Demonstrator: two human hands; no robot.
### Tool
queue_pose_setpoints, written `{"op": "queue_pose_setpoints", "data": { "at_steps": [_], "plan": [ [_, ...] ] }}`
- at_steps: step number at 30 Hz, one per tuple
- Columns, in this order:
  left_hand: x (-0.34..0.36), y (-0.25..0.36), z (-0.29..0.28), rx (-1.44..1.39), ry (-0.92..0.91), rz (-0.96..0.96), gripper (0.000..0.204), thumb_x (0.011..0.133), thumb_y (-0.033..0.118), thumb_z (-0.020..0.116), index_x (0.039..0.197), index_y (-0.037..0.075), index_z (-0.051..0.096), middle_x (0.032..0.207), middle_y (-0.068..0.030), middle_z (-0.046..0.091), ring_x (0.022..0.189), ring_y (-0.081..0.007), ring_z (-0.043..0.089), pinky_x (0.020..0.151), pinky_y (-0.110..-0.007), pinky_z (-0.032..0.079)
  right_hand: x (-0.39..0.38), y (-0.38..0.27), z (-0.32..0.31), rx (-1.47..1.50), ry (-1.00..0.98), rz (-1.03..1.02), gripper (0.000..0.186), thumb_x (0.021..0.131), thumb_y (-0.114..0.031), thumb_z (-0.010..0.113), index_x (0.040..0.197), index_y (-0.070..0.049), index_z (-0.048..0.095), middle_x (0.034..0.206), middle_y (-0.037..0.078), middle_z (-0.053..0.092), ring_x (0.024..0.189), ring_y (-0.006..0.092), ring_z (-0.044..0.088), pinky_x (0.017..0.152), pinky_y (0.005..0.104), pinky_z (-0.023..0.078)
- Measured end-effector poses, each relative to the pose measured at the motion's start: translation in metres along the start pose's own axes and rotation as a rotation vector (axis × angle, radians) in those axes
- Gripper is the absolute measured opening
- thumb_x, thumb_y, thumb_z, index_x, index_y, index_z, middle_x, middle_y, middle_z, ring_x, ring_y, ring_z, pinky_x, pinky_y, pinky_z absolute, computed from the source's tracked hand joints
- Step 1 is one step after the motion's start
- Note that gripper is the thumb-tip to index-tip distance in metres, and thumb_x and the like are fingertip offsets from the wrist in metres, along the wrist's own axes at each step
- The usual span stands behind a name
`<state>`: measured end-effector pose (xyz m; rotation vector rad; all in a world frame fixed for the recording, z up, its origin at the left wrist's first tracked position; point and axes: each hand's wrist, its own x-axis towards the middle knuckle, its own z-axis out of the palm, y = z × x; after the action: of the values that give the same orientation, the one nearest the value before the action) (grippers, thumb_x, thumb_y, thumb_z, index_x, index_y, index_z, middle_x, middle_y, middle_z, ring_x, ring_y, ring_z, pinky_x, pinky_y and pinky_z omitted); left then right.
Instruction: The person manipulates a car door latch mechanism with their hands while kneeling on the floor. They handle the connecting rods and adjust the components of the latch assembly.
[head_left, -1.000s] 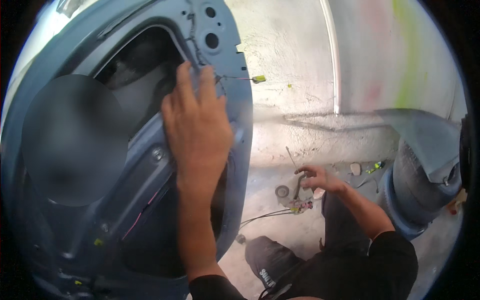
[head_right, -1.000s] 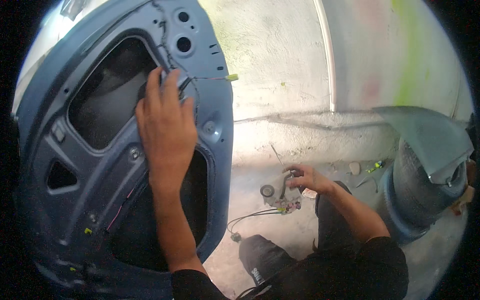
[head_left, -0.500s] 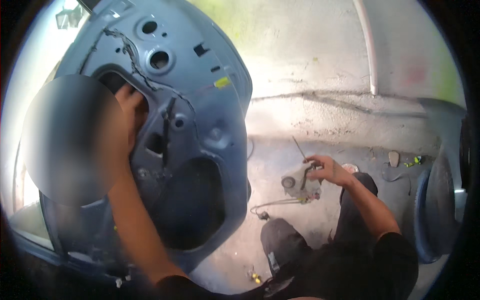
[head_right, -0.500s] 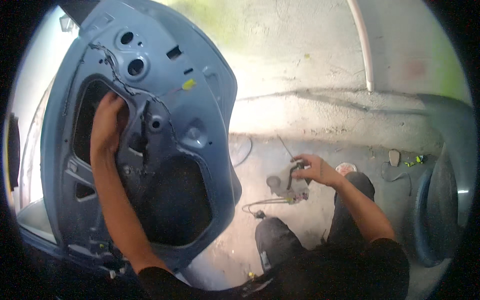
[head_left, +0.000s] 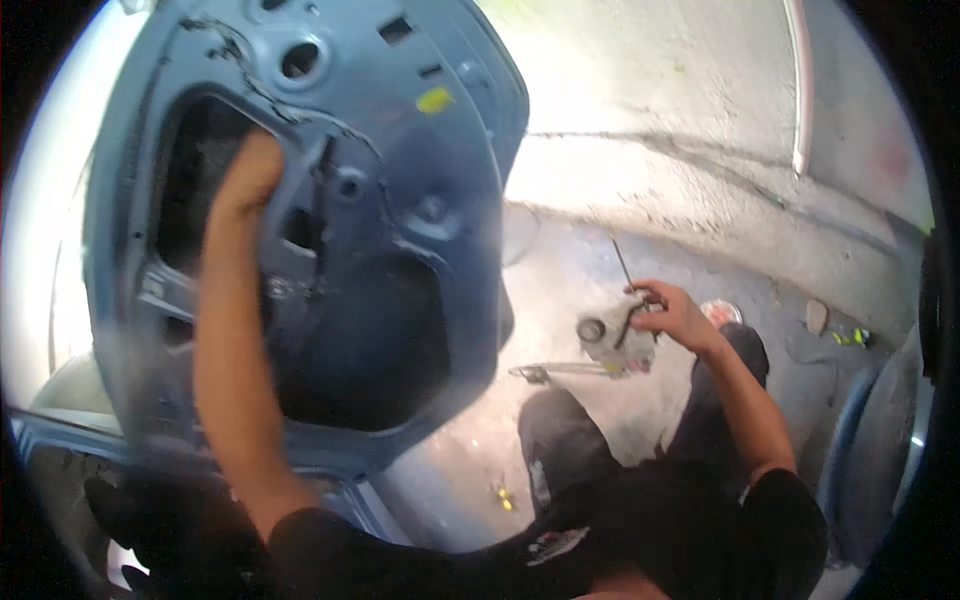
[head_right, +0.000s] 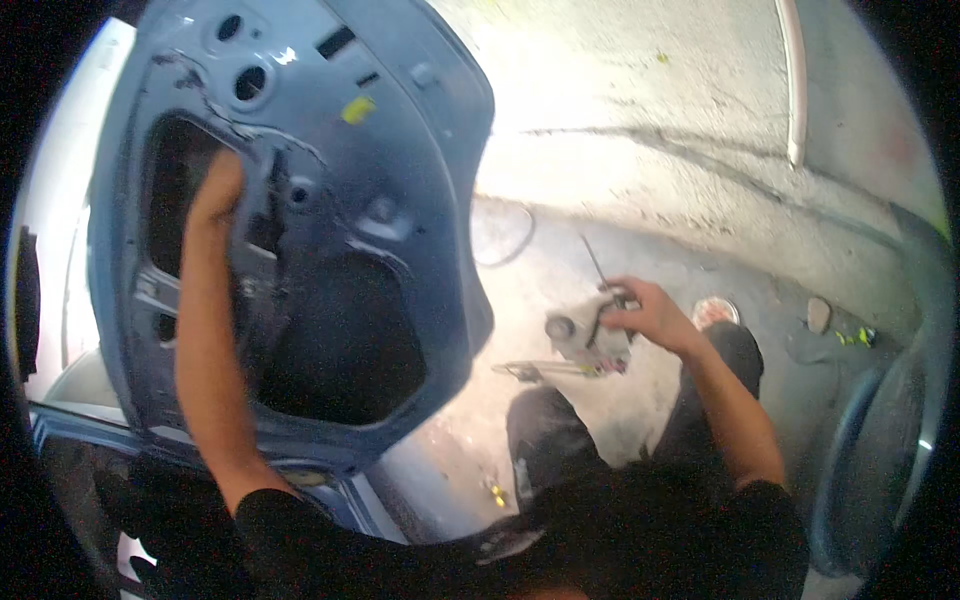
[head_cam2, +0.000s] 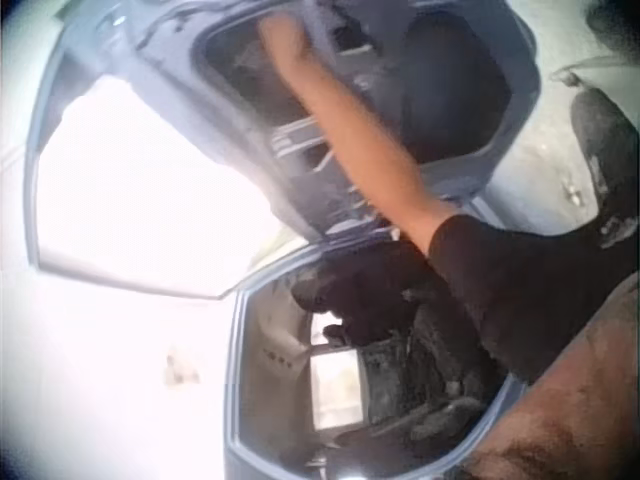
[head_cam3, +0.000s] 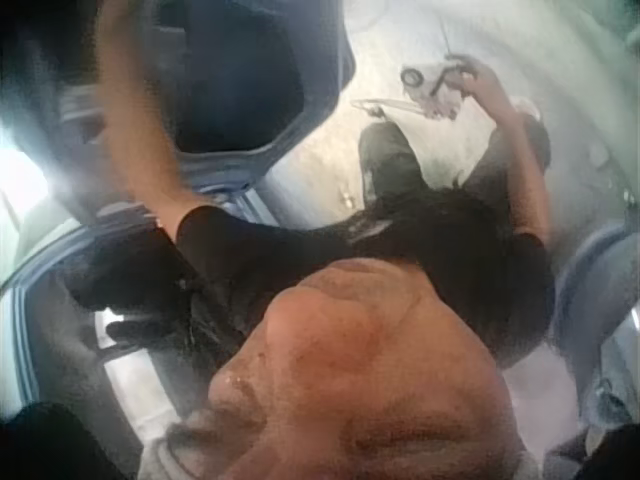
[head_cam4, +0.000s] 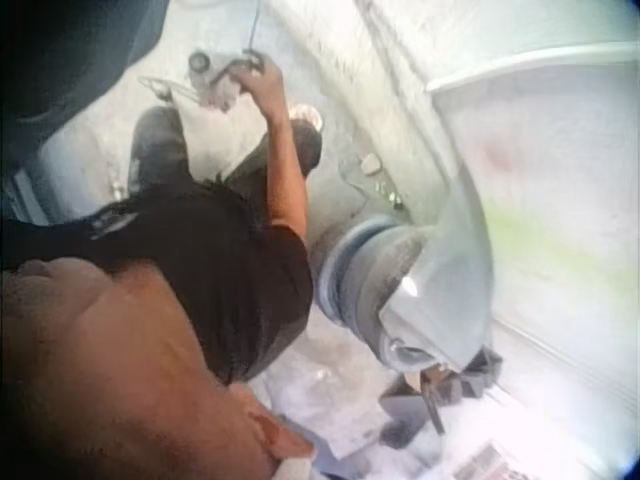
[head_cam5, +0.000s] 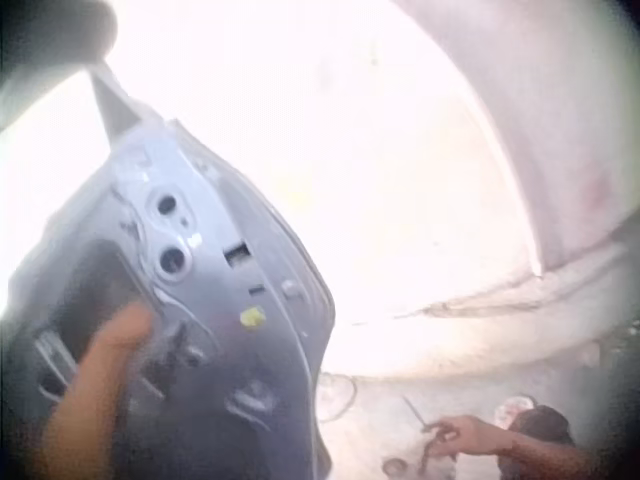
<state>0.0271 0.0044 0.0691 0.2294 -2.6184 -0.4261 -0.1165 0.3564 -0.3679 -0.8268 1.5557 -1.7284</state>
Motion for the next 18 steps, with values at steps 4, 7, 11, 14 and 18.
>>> {"op": "queue_pose_setpoints", "data": {
  "at_steps": [4, 7, 11, 14, 18],
  "plan": [
    [0.005, 0.035, 0.047, -0.204, 0.115, 0.07, 0.044, 0.105, 0.025, 0.056, 0.141, 0.0, 0.056, 0.133, -0.0103, 0.062, 0.123, -0.0183, 0.055, 0.107, -0.035, 0.044, -0.01, 0.011, -0.015, -0.002, 0.031, 0.015, 0.065, 0.084, -0.027, 0.083, 0.137, 0.001, 0.058, 0.108, 0.015, 0.072, 0.09, 0.018, 0.07, 0.071, 0.0304, 0.055],
    [0.018, 0.031, 0.034, -0.687, 0.126, 0.046, 0.046, 0.102, 0.026, 0.063, 0.14, 0.0, 0.056, 0.13, -0.0101, 0.063, 0.12, -0.0197, 0.059, 0.106, -0.036, 0.046, -0.013, 0.002, -0.009, 0.022, 0.028, -0.009, 0.065, 0.084, -0.026, 0.083, 0.137, 0.002, 0.058, 0.108, 0.015, 0.072, 0.093, 0.0184, 0.069, 0.074, 0.0313, 0.056],
    [0.03, 0.016, 0.027, -0.898, 0.174, 0.093, 0.043, 0.102, 0.025, 0.064, 0.136, 0.0, 0.058, 0.128, -0.0115, 0.065, 0.119, -0.0215, 0.06, 0.104, -0.038, 0.048, -0.017, -0.002, -0.004, 0.002, 0.045, -0.021, 0.064, 0.084, -0.027, 0.083, 0.135, 0.002, 0.059, 0.108, 0.015, 0.072, 0.096, 0.0187, 0.069, 0.079, 0.0316, 0.056],
    [0.011, 0.042, 0.019, -0.798, 0.251, -0.078, 0.038, 0.103, 0.023, 0.059, 0.134, 0.0, 0.059, 0.128, -0.0137, 0.066, 0.118, -0.0247, 0.061, 0.104, -0.038, 0.048, -0.018, -0.003, 0.002, -0.033, 0.021, -0.039, 0.062, 0.084, -0.028, 0.083, 0.134, 0.001, 0.06, 0.107, 0.014, 0.072, 0.095, 0.0184, 0.068, 0.079, 0.0312, 0.055],
    [0.033, -0.016, 0.001, -0.575, 0.181, 0.012, 0.037, 0.106, 0.024, 0.052, 0.131, -0.001, 0.061, 0.126, -0.0155, 0.066, 0.117, -0.0289, 0.061, 0.103, -0.039, 0.047, -0.012, 0.009, 0.001, -0.043, 0.058, -0.039, 0.06, 0.086, -0.02, 0.079, 0.138, -0.001, 0.057, 0.105, 0.01, 0.073, 0.091, 0.016, 0.069, 0.068, 0.0291, 0.054]
  ]
}}
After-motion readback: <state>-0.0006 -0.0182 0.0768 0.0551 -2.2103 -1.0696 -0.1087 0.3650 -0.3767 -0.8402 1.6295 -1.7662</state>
